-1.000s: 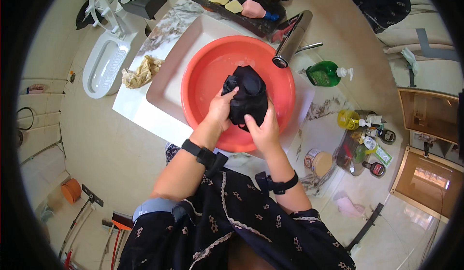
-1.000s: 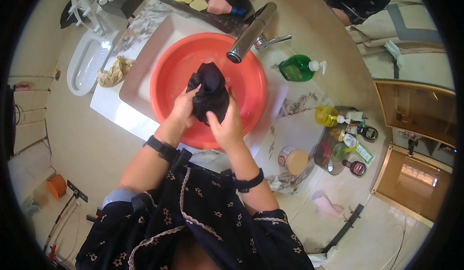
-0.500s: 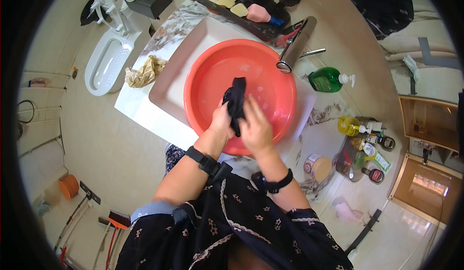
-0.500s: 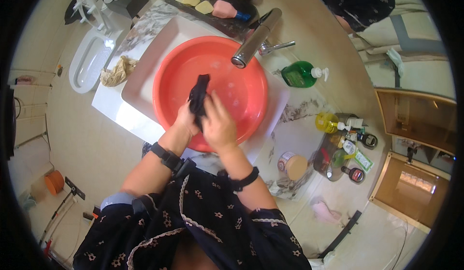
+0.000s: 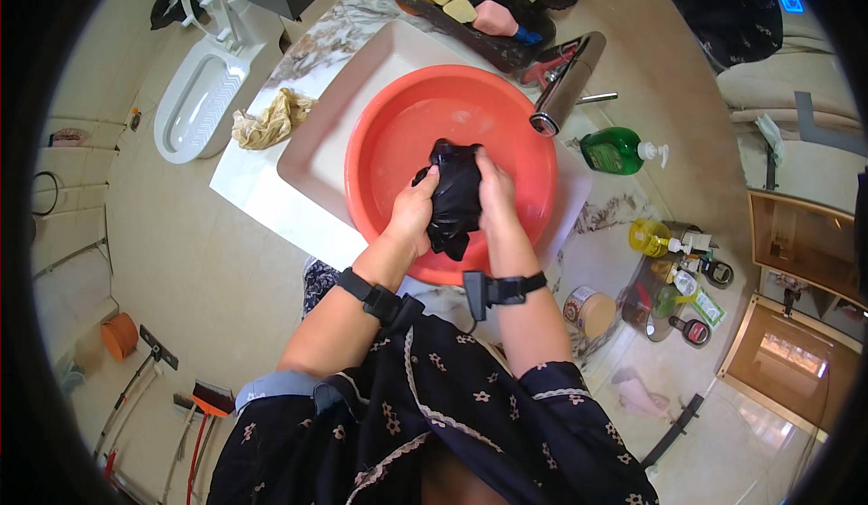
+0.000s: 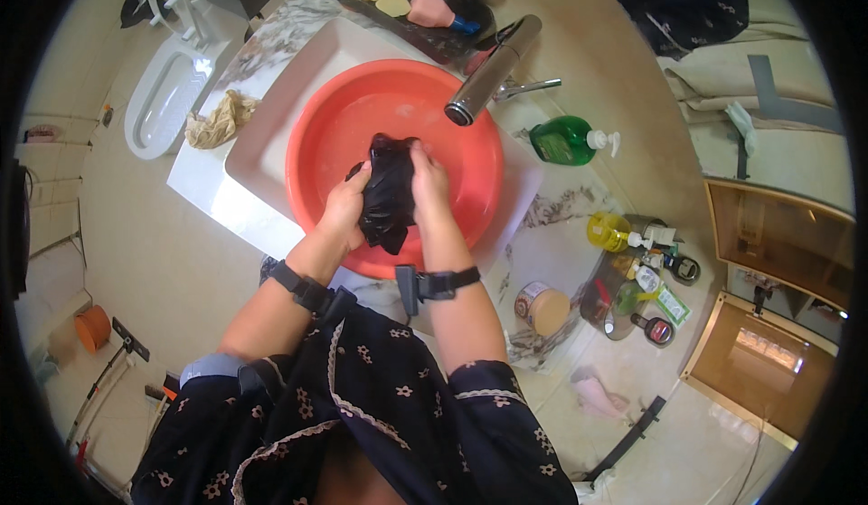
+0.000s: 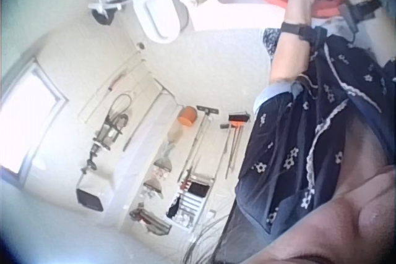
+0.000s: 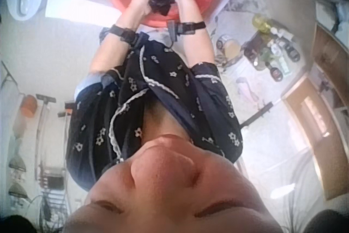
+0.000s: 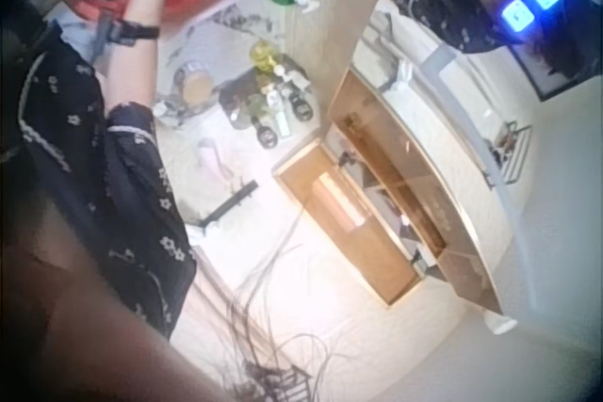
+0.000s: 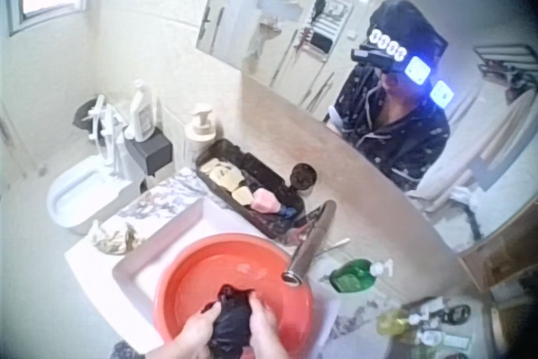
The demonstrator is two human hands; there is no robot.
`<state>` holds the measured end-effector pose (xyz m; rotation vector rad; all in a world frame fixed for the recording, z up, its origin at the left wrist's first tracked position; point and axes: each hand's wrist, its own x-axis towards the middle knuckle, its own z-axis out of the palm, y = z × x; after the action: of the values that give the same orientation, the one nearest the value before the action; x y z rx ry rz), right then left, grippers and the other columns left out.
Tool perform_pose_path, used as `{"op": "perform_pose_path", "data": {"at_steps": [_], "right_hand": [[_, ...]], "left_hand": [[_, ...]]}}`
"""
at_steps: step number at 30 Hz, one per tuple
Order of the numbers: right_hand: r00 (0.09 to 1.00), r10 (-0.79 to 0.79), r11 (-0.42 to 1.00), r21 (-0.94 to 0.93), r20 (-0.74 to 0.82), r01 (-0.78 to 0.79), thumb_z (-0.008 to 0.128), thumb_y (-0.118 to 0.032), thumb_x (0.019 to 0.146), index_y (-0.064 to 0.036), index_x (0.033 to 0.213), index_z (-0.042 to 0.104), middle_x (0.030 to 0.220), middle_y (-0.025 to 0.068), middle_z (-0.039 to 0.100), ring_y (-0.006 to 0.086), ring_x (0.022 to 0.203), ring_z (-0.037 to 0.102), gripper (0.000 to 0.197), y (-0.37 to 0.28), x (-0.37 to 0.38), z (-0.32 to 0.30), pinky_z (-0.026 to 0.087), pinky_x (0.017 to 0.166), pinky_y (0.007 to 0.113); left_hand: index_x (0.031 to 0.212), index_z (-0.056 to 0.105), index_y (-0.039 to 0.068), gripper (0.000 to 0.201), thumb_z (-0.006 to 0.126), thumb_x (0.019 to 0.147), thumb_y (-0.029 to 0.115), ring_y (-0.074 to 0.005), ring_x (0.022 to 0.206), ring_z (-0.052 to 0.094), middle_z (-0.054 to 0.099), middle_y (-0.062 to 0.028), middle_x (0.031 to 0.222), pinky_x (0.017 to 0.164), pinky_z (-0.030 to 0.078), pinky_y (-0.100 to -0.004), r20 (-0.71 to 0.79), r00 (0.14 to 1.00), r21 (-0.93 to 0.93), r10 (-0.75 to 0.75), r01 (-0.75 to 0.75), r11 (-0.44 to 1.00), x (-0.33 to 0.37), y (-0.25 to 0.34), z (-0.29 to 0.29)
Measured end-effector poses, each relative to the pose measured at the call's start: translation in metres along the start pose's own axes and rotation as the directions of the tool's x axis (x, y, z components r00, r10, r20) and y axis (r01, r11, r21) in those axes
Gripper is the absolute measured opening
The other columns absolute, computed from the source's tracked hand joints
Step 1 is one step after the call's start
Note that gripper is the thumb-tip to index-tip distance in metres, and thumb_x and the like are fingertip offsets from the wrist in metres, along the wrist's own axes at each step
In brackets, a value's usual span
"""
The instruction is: Washing clothes by hand in a red basin in a bathroom sink.
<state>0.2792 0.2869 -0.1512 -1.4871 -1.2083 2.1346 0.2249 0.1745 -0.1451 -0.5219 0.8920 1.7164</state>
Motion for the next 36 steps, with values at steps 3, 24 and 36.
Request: {"op": "perform_pose_path", "data": {"at_steps": [3, 24, 36], "right_hand": [[0.943, -0.285, 0.888, -0.324, 0.169, 0.327, 0.055, -0.027, 0.089, 0.0022, 0.108, 0.056, 0.096, 0.0095, 0.063, 0.0170, 0.086, 0.061, 0.036, 0.001, -0.014, -0.026, 0.047, 0.080, 0.029], [0.848, 0.025, 0.975, 0.176, 0.530, -0.139, 0.064, -0.017, 0.081, -0.0009, 0.129, 0.041, 0.116, 0.0110, 0.056, 0.0204, 0.107, 0.055, 0.055, -0.042, -0.027, -0.027, 0.043, 0.092, 0.032], [0.821, 0.249, 0.938, 0.084, 0.513, -0.336, 0.058, -0.006, 0.078, -0.0017, 0.117, 0.053, 0.108, 0.0091, 0.060, 0.0207, 0.102, 0.057, 0.040, -0.052, -0.018, -0.041, 0.047, 0.089, 0.035]], "left_hand": [[0.111, 0.049, 0.005, 0.026, 0.050, 0.092, 0.022, -0.0240, 0.084, 0.062, 0.060, -0.0127, 0.098, 0.072, 0.052, -0.0383, -0.077, 0.995, -0.067, 0.068, -0.073, 0.995, 0.005, 0.012, -0.011], [0.123, 0.042, -0.002, 0.043, 0.057, 0.088, 0.019, -0.0225, 0.090, 0.060, 0.059, -0.0152, 0.103, 0.078, 0.051, -0.0314, 0.022, 0.976, 0.402, 0.214, -0.205, 0.892, -0.003, 0.034, -0.005], [0.124, 0.048, 0.002, 0.049, 0.048, 0.091, 0.039, -0.0244, 0.109, 0.055, 0.054, -0.0131, 0.122, 0.093, 0.045, -0.0375, 0.345, 0.872, 0.349, -0.347, 0.224, 0.910, 0.023, 0.060, -0.053]]}}
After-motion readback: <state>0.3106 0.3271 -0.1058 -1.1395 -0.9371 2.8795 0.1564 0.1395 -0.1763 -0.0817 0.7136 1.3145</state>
